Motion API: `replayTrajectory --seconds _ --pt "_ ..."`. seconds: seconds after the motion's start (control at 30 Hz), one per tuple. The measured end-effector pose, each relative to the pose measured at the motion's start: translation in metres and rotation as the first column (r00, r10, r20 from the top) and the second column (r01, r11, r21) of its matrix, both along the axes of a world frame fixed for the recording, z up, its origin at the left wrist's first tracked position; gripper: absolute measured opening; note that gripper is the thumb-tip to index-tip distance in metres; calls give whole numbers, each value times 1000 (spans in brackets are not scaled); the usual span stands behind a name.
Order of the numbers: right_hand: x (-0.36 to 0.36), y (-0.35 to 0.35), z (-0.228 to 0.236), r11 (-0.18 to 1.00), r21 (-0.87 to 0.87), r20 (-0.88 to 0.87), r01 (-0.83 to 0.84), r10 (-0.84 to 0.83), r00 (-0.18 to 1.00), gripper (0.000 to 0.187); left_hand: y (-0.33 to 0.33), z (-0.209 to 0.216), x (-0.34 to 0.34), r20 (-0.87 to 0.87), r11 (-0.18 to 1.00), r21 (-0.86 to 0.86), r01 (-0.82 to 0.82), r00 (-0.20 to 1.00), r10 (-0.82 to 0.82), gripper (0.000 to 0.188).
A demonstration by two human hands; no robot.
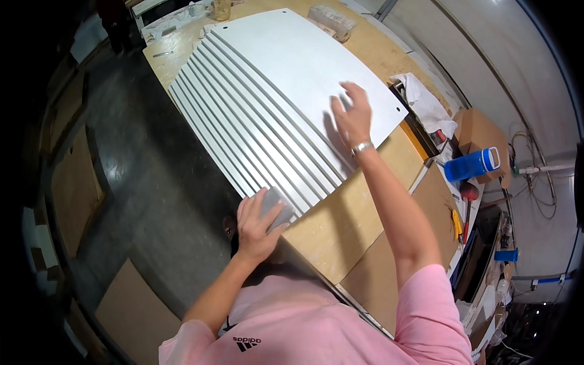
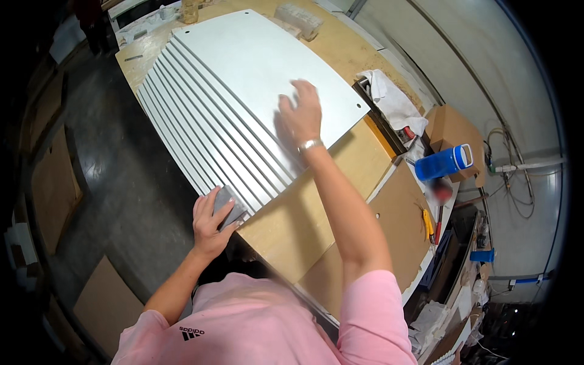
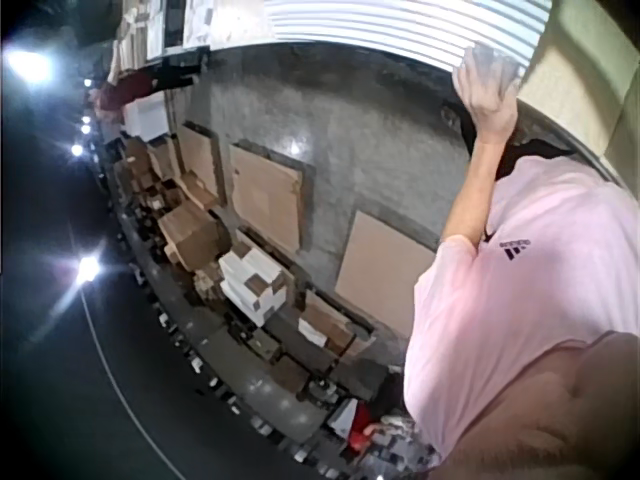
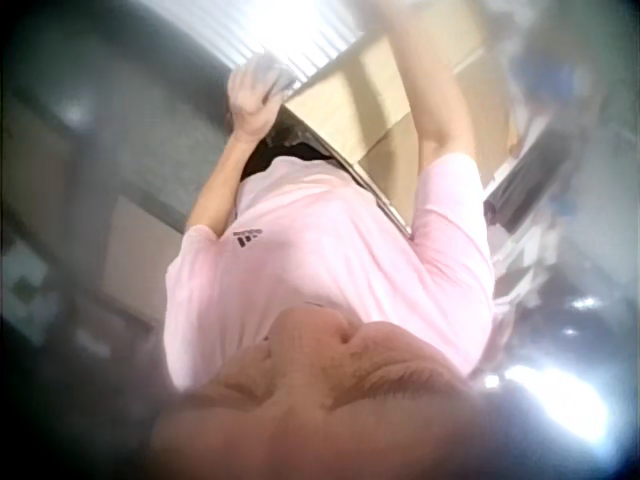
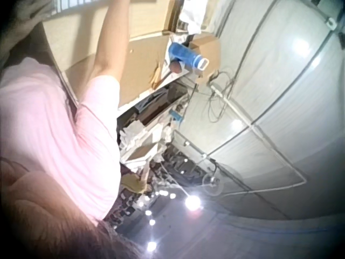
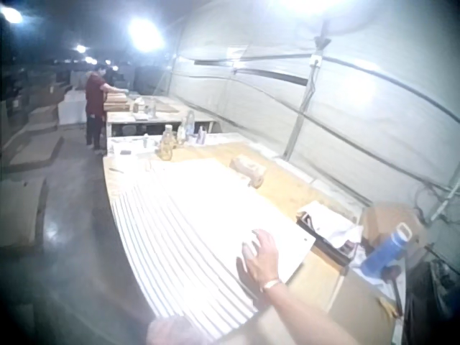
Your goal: The person sands the surface and grooves of a white panel with a sanding block and wipes it with a cloth.
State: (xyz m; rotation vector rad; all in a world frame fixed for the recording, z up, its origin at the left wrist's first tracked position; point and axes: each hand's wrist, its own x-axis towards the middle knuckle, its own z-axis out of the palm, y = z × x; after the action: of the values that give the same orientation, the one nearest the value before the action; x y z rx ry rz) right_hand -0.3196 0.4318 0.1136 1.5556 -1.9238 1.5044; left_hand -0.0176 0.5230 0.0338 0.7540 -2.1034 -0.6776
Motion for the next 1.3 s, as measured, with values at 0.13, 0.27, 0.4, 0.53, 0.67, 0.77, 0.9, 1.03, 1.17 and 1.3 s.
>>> replayTrajectory --seconds 0.13,0.27,0.4,0.53,0.67,0.77,0.9,1.03,1.17,1.3 --pt "42 107 21 980 152 164 125 -150 975 23 -1 -26 40 39 985 1 -174 984 174 52" --pt "89 190 -42 721 685 439 -107 -291 850 45 -22 -29 55 -37 972 89 -218 974 222 57" --pt "129 175 -58 589 789 416 -178 -297 860 67 -42 -22 45 -48 978 117 -171 983 178 56" --pt "135 164 -77 677 730 395 -94 -305 867 58 -70 -16 29 -71 983 35 -183 980 185 57" --pt "142 164 -68 689 694 540 -210 -305 785 60 -85 -21 10 -19 966 18 -256 966 257 59" --pt "142 166 -68 662 717 542 -217 -335 771 62 -20 -45 8 -48 973 -69 -219 975 216 60" --pt "147 163 -62 715 663 594 -223 -321 737 60 49 -38 41 56 992 11 124 991 -125 60" --pt "142 172 -94 760 641 453 -104 -266 851 52 -33 -34 41 -8 979 49 -196 980 197 59" --pt "143 171 -89 758 635 494 -150 -249 833 52 -52 -55 24 -61 919 85 -385 918 391 58" --pt "144 168 -76 764 616 554 -193 -246 795 51 62 -64 37 -81 996 89 1 997 6 60"
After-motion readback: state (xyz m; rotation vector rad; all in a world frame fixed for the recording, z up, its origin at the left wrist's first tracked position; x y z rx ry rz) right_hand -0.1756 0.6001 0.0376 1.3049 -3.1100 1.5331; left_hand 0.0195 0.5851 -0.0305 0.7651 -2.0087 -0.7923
